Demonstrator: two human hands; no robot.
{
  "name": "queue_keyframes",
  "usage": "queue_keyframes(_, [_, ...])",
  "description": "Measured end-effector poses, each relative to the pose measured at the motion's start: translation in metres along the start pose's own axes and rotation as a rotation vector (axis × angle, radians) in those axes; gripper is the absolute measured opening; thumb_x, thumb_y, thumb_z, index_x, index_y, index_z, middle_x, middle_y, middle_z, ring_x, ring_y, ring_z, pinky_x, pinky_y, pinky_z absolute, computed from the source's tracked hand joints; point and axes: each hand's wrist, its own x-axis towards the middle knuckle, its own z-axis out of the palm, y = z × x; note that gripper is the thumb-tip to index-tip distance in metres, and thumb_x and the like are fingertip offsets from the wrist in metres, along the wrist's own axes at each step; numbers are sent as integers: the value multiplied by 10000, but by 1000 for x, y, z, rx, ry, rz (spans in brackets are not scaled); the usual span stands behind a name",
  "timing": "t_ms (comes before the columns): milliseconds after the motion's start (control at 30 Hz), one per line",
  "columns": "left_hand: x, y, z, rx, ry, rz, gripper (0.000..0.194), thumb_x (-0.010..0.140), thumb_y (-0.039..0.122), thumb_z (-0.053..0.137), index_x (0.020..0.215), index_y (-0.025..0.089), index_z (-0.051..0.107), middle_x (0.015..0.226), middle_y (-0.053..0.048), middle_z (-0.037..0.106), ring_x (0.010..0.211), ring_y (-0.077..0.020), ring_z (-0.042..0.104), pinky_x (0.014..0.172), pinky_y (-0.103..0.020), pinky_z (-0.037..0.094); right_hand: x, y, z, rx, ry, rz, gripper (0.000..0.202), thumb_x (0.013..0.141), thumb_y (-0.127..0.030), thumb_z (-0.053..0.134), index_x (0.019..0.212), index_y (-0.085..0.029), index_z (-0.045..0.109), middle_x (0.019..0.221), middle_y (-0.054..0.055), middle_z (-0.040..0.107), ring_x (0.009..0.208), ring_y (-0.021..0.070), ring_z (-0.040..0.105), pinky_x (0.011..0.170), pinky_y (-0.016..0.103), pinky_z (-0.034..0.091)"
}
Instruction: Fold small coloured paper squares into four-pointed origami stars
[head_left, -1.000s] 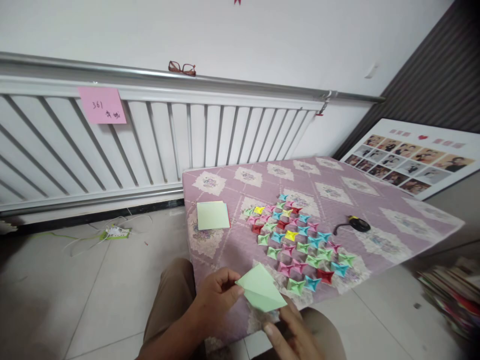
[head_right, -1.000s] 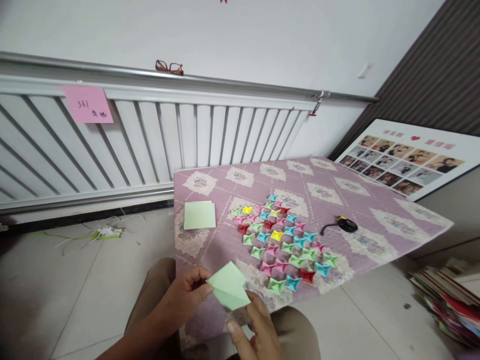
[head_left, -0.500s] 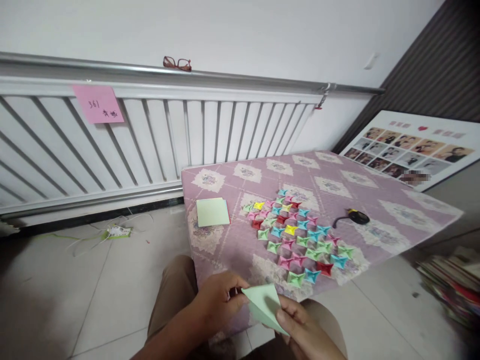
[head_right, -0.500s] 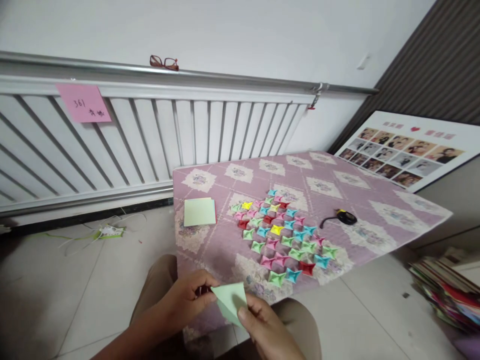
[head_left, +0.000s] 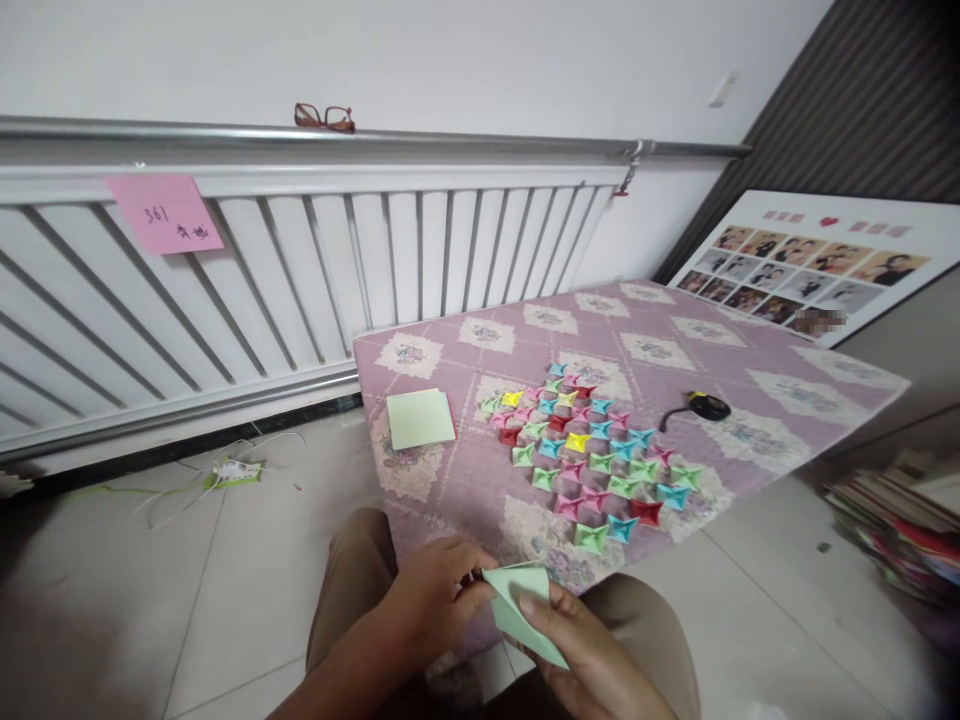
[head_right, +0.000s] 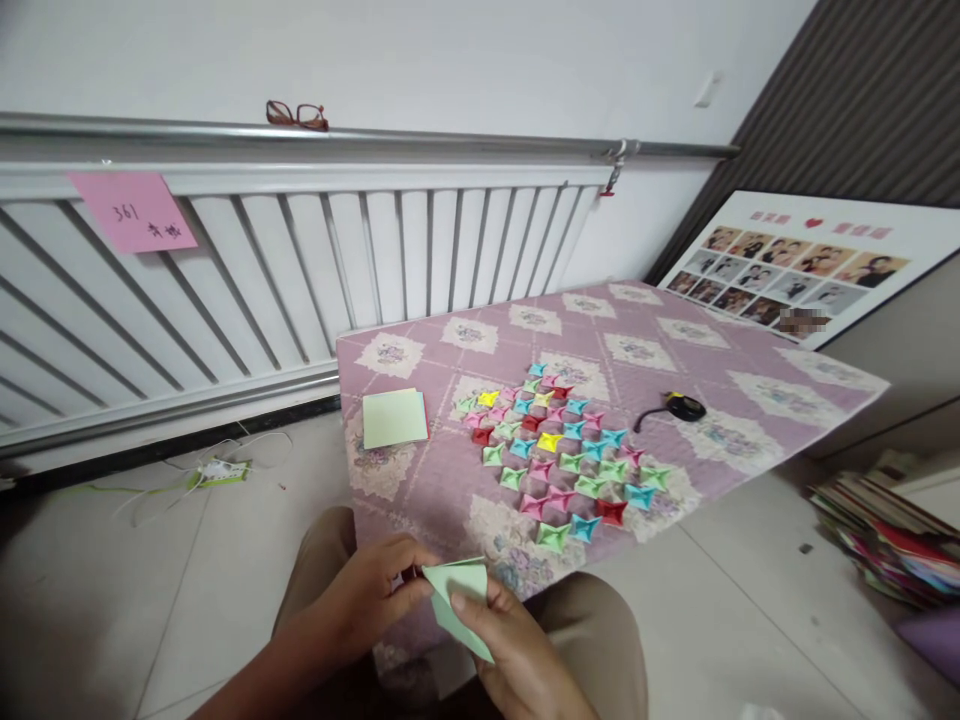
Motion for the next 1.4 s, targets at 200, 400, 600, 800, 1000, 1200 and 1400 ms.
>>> queue_keyframes(200, [0, -2, 3, 37, 4, -6, 145, 806, 201, 586, 924, 188, 670, 868, -47, 655, 814, -187, 577, 733, -278, 406, -1, 0, 5, -93, 57, -68, 354, 570, -431, 820, 809, -196, 708, 763, 26, 688, 705, 162, 593, 699, 270, 439])
queue_keyframes(400, [0, -7, 7, -60, 65, -10, 160, 812, 204, 573, 926, 185, 684, 857, -44, 645, 763, -163, 577, 708, -259, 413, 0, 0, 7, -266, 63, -186, 326, 666, -441, 754, 843, -173, 701, 756, 17, 678, 697, 158, 558, 698, 274, 411])
queue_keyframes(600, [0, -7, 13, -162, 108, -88, 132, 787, 215, 580, 863, 189, 685, 790, -17, 644, 707, -147, 555, 677, -249, 407, 5, -4, 1, -525, 92, -317, 290, 714, -454, 684, 789, -174, 660, 709, -5, 638, 664, 149, 519, 664, 261, 409])
queue_keyframes(800, [1, -7, 16, -231, 91, -185, 164, 753, 229, 582, 867, 173, 686, 776, -19, 644, 709, -158, 555, 667, -258, 408, 5, -10, 1, -807, 127, -438, 256, 738, -440, 597, 693, -188, 615, 626, -20, 558, 615, 143, 477, 598, 241, 396])
queue_keyframes(1000, [2, -6, 17, -228, 94, -199, 137, 728, 222, 572, 800, 165, 673, 738, -16, 615, 692, -153, 535, 652, -257, 392, 5, -13, 2, -919, 151, -487, 217, 756, -398, 569, 663, -204, 600, 622, -24, 539, 618, 141, 474, 588, 225, 401])
queue_keyframes(1200, [2, -6, 16, -251, 62, -215, 120, 746, 242, 557, 759, 164, 646, 673, 8, 566, 643, -138, 491, 617, -246, 362, 6, -14, 1, -1016, 172, -574, 196, 769, -361, 567, 649, -209, 604, 626, -15, 563, 613, 144, 496, 559, 213, 410])
queue_keyframes(1400, [2, -9, 19, -174, 37, -218, 127, 752, 249, 544, 685, 165, 611, 654, 8, 554, 655, -144, 493, 613, -252, 336, 6, -17, 5, -1161, 204, -643, 170, 742, -297, 593, 595, -215, 577, 600, -11, 565, 594, 152, 508, 529, 223, 388])
